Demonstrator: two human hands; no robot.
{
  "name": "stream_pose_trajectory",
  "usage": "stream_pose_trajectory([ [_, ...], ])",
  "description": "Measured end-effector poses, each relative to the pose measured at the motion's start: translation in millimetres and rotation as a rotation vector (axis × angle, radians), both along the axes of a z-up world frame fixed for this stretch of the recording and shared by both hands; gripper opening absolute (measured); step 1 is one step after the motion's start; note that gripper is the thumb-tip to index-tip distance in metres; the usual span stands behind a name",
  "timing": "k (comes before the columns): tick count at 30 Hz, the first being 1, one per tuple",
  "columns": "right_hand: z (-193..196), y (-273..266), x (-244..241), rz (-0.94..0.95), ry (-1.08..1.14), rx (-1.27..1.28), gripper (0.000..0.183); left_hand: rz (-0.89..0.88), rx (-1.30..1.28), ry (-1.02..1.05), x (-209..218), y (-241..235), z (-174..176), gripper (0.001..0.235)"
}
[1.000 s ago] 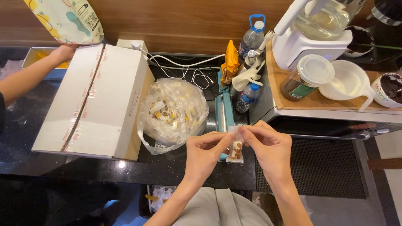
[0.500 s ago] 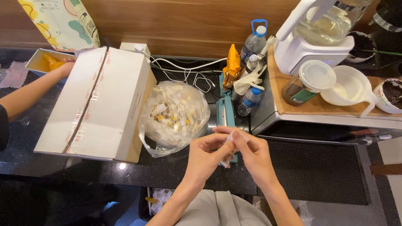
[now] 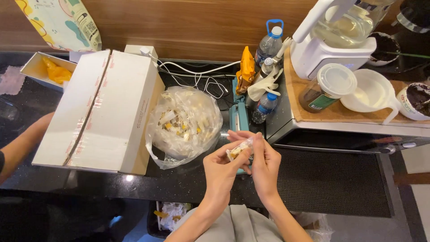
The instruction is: Sealing small plastic bags containing pastries using a manual impulse heat sealer and placing them into a box.
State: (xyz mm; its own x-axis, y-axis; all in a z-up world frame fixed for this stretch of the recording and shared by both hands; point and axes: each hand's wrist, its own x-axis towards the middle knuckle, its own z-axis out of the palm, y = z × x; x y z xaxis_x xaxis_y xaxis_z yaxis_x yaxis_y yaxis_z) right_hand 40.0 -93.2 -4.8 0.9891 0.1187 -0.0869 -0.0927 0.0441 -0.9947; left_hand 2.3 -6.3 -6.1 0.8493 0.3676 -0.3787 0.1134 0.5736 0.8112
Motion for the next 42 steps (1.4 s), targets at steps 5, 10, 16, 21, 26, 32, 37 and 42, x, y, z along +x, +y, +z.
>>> stream_pose_trajectory([
  [5, -8.0, -3.9, 7.0, -0.005, 0.057, 0.039, 0.063, 0.034, -0.033, 0.056, 7.9, 2.6, -9.3, 0.036],
  [10, -25.5, -8.2, 12.3, -0.032, -0.094, 0.025, 0.050, -0.004, 0.027, -0.060, 17.4, 9.7, -47.8, 0.047],
  [16, -53.8, -24.4, 30.4, -0.073, -0.014, 0.030, 0.034, -0.019, 0.086, -0.087, 30.0, 27.1, -88.4, 0.043],
  [21, -88.8, -55.8, 39.0, -0.116, -0.114, -0.206, 0.032, -0.023, 0.148, -0.003, 45.7, 56.9, -126.0, 0.043],
  [26, -95.4, -54.4, 24.7, 0.120, -0.153, -0.831, 0.037, -0.057, 0.180, 0.084, 60.6, 67.4, -173.6, 0.049],
  [32, -115.0, -45.7, 19.9, 0.260, -0.284, -1.100, 0.032, -0.156, 0.203, 0.170, 78.5, 64.6, -205.3, 0.049],
  [37, -133.8, -42.5, 23.9, 0.264, -0.359, -1.251, 0.030, -0.184, 0.188, 0.178, 86.9, 65.8, -223.9, 0.046],
  [42, -160.1, -42.3, 27.5, 0.305, -0.342, -1.307, 0.032, -0.212, 0.211, 0.185, 88.0, 66.2, -236.7, 0.046],
])
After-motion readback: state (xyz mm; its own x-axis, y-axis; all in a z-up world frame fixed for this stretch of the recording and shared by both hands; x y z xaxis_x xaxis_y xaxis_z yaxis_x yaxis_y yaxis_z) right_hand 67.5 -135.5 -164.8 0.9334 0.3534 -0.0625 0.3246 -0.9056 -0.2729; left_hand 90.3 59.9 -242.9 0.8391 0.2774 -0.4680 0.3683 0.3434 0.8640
